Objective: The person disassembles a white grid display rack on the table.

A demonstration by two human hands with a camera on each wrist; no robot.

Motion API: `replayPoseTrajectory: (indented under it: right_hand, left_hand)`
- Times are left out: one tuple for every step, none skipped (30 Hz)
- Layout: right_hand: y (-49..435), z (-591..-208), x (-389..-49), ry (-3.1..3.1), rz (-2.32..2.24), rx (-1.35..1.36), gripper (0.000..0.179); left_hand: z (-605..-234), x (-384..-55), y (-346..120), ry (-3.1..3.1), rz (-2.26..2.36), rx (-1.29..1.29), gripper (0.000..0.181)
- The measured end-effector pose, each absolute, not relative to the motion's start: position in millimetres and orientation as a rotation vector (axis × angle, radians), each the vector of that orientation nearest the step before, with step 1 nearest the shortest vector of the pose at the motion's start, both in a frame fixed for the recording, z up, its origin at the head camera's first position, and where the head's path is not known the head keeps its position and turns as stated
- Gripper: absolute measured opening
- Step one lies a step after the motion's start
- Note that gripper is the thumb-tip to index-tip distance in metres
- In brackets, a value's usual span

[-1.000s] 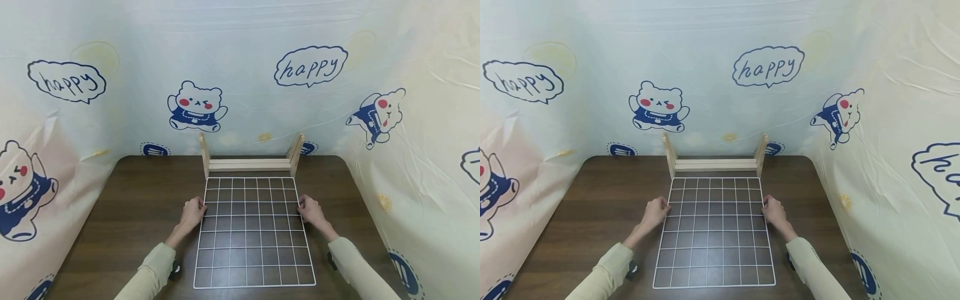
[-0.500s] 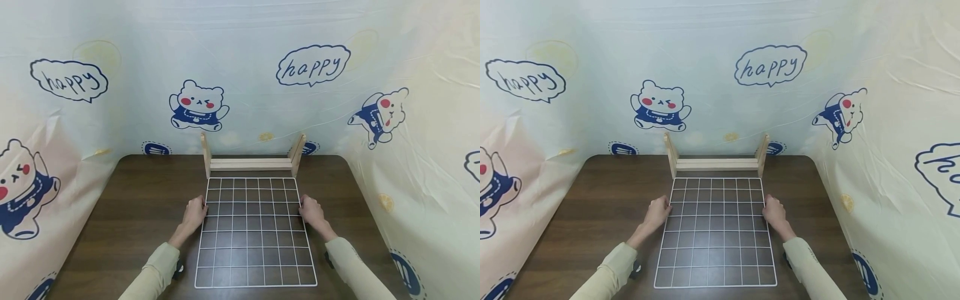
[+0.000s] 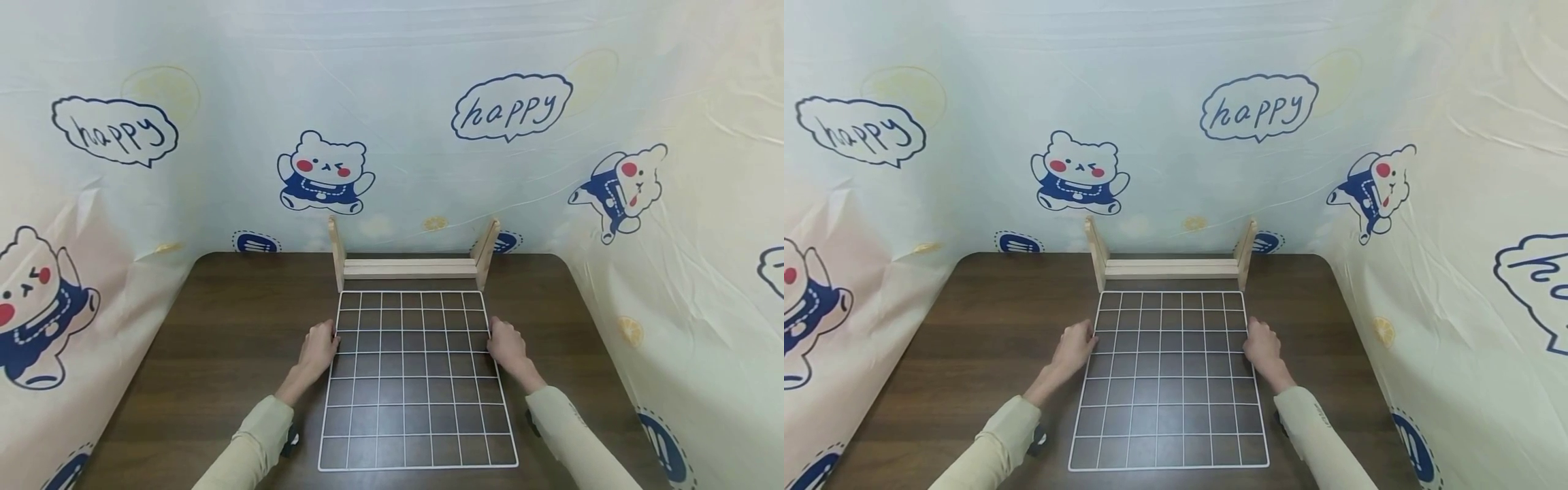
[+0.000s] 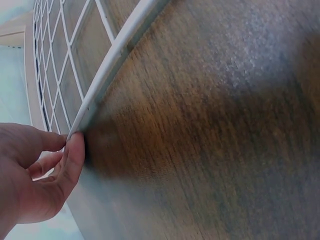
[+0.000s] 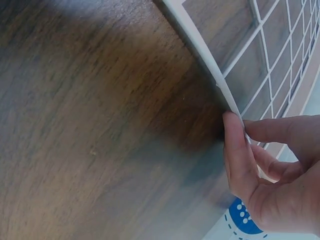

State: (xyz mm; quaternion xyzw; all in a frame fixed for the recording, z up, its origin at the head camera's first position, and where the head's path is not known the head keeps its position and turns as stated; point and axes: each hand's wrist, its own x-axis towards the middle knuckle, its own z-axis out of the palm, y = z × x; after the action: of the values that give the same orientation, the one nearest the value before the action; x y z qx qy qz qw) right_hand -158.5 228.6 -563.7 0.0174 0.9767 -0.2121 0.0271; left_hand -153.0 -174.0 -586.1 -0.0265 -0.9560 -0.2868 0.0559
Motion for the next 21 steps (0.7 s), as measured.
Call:
replayPoseTrajectory:
  right_hand:
    - [228.5,-564.3,-158.7,3.018,-0.658,0.051,0.015]
    - [228.4,-564.8,-159.1,3.02,-0.66,0.054,0.015]
    - [228.4,-565.5,-159.4,3.022,-0.663,0.056,0.015]
    - [228.3,-566.1,-159.7,3.024,-0.664,0.059,0.015]
    - [228.2,-566.7,-160.1,3.027,-0.663,0.063,0.015]
    - [228.2,-567.4,-160.3,3.029,-0.661,0.068,0.015]
    - [228.0,-567.7,-160.5,3.031,-0.661,0.073,0.015]
    - [227.9,-568.1,-160.8,3.031,-0.659,0.078,0.015]
    - [227.8,-568.5,-160.9,3.032,-0.657,0.081,0.015]
    - [227.7,-568.7,-160.9,3.033,-0.654,0.083,0.015]
    - [227.7,-569.0,-160.9,3.033,-0.65,0.085,0.015]
    - [227.6,-569.3,-160.9,3.031,-0.645,0.088,0.015]
    - [227.5,-569.4,-160.9,3.03,-0.642,0.09,0.014]
    - [227.4,-569.6,-160.8,3.03,-0.636,0.092,0.014]
    - [227.4,-570.0,-160.8,3.029,-0.634,0.093,0.015]
    - [227.3,-570.0,-160.7,3.029,-0.629,0.094,0.015]
    - [227.4,-570.4,-160.9,3.028,-0.625,0.096,0.015]
    - [227.3,-570.4,-160.9,3.028,-0.624,0.096,0.015]
    - [227.4,-570.5,-160.9,3.029,-0.624,0.094,0.016]
    - [227.4,-570.4,-160.9,3.03,-0.624,0.094,0.016]
    - [227.4,-570.2,-160.8,3.031,-0.624,0.094,0.016]
  left_hand:
    - [-585.8,-152.6,-173.6,-2.898,-0.861,-0.085,0.023]
    - [-585.5,-152.2,-173.1,-2.896,-0.853,-0.088,0.024]
    - [-585.1,-151.7,-172.6,-2.894,-0.847,-0.091,0.024]
    - [-584.3,-151.1,-172.0,-2.89,-0.843,-0.093,0.025]
    - [-584.3,-150.9,-171.8,-2.887,-0.838,-0.097,0.025]
    - [-584.2,-150.5,-171.6,-2.886,-0.833,-0.101,0.024]
    - [-583.6,-150.1,-171.1,-2.885,-0.831,-0.099,0.024]
    - [-582.8,-149.6,-170.6,-2.884,-0.832,-0.1,0.023]
    - [-582.7,-149.5,-170.4,-2.883,-0.83,-0.104,0.023]
    - [-582.5,-149.1,-170.3,-2.883,-0.828,-0.107,0.023]
    - [-582.5,-148.8,-170.3,-2.885,-0.828,-0.111,0.023]
    - [-582.4,-148.5,-170.1,-2.887,-0.83,-0.112,0.023]
    - [-582.5,-148.2,-169.9,-2.888,-0.83,-0.112,0.023]
    - [-583.0,-148.1,-170.0,-2.888,-0.831,-0.114,0.023]
    - [-583.8,-148.0,-170.2,-2.888,-0.827,-0.117,0.023]
    - [-584.3,-147.7,-170.3,-2.889,-0.826,-0.121,0.022]
    - [-584.3,-147.4,-170.2,-2.887,-0.823,-0.126,0.022]
    - [-584.3,-147.1,-170.2,-2.886,-0.816,-0.133,0.021]
    - [-584.3,-146.8,-170.2,-2.884,-0.808,-0.143,0.021]
    - [-584.4,-146.3,-170.1,-2.881,-0.801,-0.152,0.02]
    - [-584.1,-145.8,-169.9,-2.879,-0.793,-0.162,0.019]
